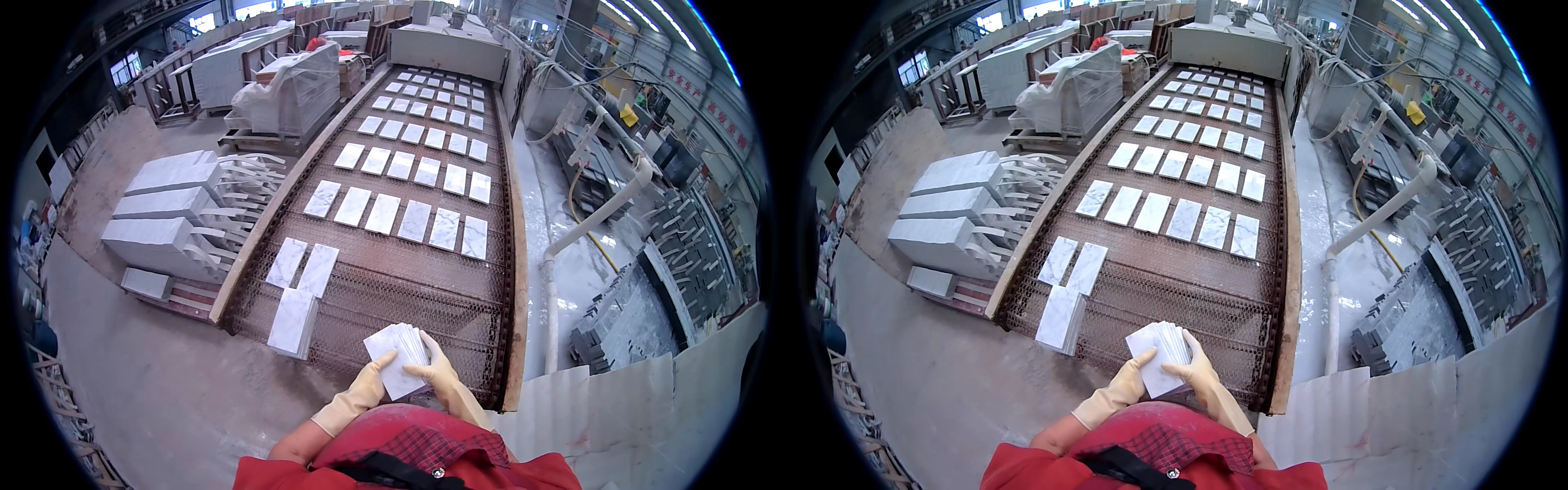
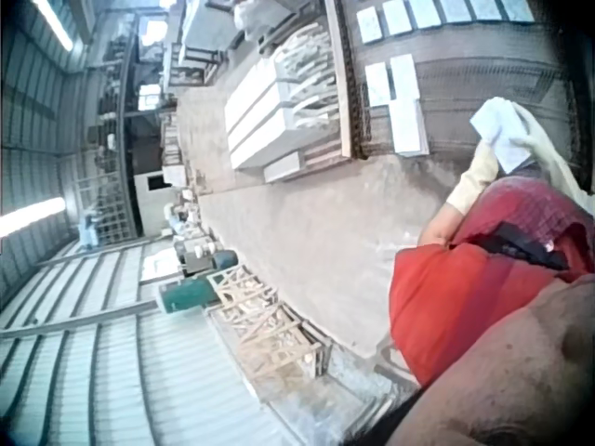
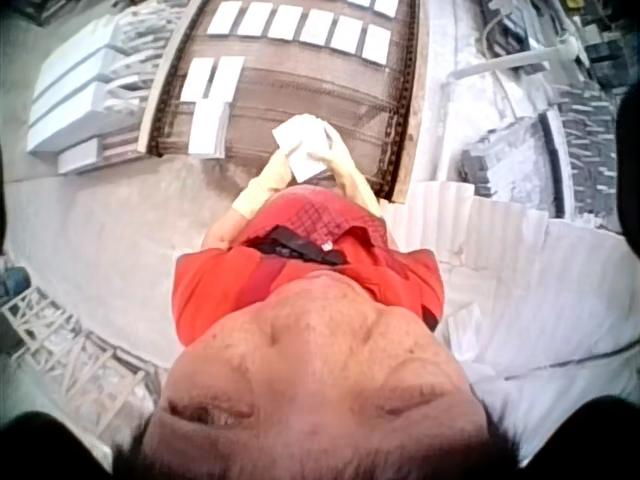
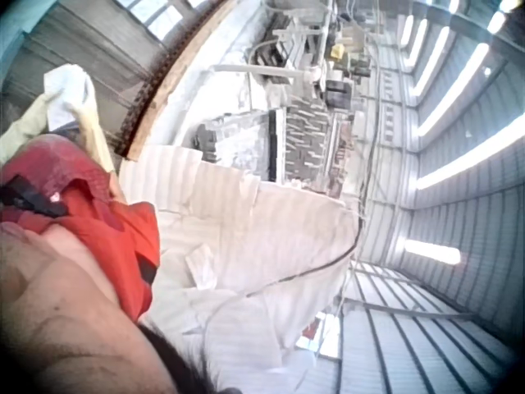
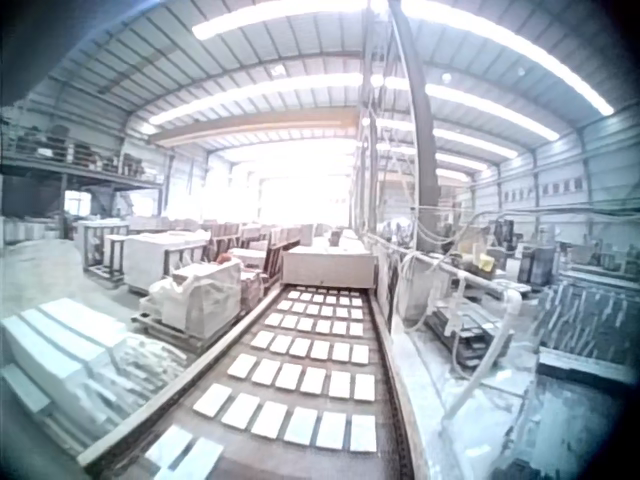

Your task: The person picks up small rectangular tiles from a stack and places them one by one onto a metal mesh rack. The person repeatedly retrieves tiles and arranges them in rows on the rack.

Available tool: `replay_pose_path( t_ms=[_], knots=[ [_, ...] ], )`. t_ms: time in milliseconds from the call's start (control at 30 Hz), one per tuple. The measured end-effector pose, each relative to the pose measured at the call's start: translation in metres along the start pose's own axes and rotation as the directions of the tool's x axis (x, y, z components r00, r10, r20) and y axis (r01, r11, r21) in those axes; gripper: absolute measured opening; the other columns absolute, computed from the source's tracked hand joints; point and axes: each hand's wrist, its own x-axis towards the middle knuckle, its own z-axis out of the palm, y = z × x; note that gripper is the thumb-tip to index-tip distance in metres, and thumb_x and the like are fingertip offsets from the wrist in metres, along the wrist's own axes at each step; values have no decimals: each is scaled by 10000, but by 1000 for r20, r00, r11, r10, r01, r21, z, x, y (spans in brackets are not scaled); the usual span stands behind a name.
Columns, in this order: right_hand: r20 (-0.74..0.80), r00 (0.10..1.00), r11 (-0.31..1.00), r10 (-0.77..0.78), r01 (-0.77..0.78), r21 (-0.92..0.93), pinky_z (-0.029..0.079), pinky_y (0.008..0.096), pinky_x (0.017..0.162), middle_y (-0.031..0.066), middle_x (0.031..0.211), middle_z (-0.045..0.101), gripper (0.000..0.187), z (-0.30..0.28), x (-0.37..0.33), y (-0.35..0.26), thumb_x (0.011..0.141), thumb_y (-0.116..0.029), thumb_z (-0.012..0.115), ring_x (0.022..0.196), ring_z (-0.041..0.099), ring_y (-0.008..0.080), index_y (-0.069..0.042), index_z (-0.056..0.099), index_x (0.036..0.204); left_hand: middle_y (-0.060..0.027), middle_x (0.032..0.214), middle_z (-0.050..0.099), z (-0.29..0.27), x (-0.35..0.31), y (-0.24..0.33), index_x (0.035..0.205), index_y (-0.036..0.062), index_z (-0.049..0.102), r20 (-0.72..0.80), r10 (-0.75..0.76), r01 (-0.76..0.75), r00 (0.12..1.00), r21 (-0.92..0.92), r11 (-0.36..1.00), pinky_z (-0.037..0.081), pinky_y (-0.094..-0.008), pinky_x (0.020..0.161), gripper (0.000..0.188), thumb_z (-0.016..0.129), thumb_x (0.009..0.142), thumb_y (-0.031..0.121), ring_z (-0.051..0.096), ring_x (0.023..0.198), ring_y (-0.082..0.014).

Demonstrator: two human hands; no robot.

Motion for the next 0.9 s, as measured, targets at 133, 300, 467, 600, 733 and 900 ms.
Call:
replay_pose_path(
  t_ms=[133, 300, 467, 600, 733, 900],
  knots=[
    [43, 998, 982, -50, 57, -178, 410, 476, 1213, 234, 1605, 498, 1097, 18, -10, -41, 813, -187, 901, 1449, 525, 362, -142, 288, 1721, -169, 1432, 684, 11, -27, 17, 1534, 38, 558, -15, 84, -85, 996, -56, 995, 507, -504, 1152, 577, 640, 1061, 359, 685, 1266, -343],
    [96, 994, 974, -46, 66, -217, 481, 449, 1133, 218, 1511, 596, 943, 52, -28, -111, 883, -280, 848, 1340, 617, 314, -137, 373, 1685, -196, 1500, 634, 34, -73, 44, 1580, 9, 492, 58, 257, -251, 965, -98, 963, 439, -507, 1219, 757, 670, 1002, 464, 629, 1349, -374],
    [195, 981, 849, -12, 113, -516, 571, 388, 959, 180, 1250, 752, 673, 76, -13, -112, 929, -405, 805, 1104, 738, 255, -30, 619, 1457, -216, 1515, 612, -1, -102, 53, 1589, -11, 465, 28, 348, -346, 937, -48, 937, 413, -520, 1238, 802, 701, 967, 437, 602, 1378, -392],
    [280, 930, 910, 237, -112, -399, 569, 344, 914, 157, 1163, 782, 575, 83, 10, -87, 949, -433, 799, 1025, 753, 214, 5, 697, 1306, -219, 1540, 584, -8, -122, 47, 1607, -10, 436, -3, 304, -303, 953, -84, 949, 389, -539, 1246, 783, 680, 988, 404, 573, 1402, -394],
    [323, 892, 949, 315, -291, -121, 563, 313, 882, 96, 1130, 767, 510, 105, 17, -58, 962, -364, 818, 987, 720, 148, 10, 702, 1290, -211, 1567, 558, -17, -140, 51, 1624, 1, 409, -86, 275, -285, 958, -144, 948, 376, -535, 1253, 798, 674, 998, 417, 548, 1429, -384],
    [318, 899, 948, 303, -251, -194, 557, 297, 861, 90, 1117, 756, 455, 126, 20, -65, 972, -312, 819, 973, 704, 135, 19, 699, 1260, -205, 1573, 553, -24, -161, 53, 1631, 7, 401, -171, 318, -338, 933, -109, 935, 374, -533, 1253, 813, 673, 1002, 445, 541, 1436, -379]
  ],
)
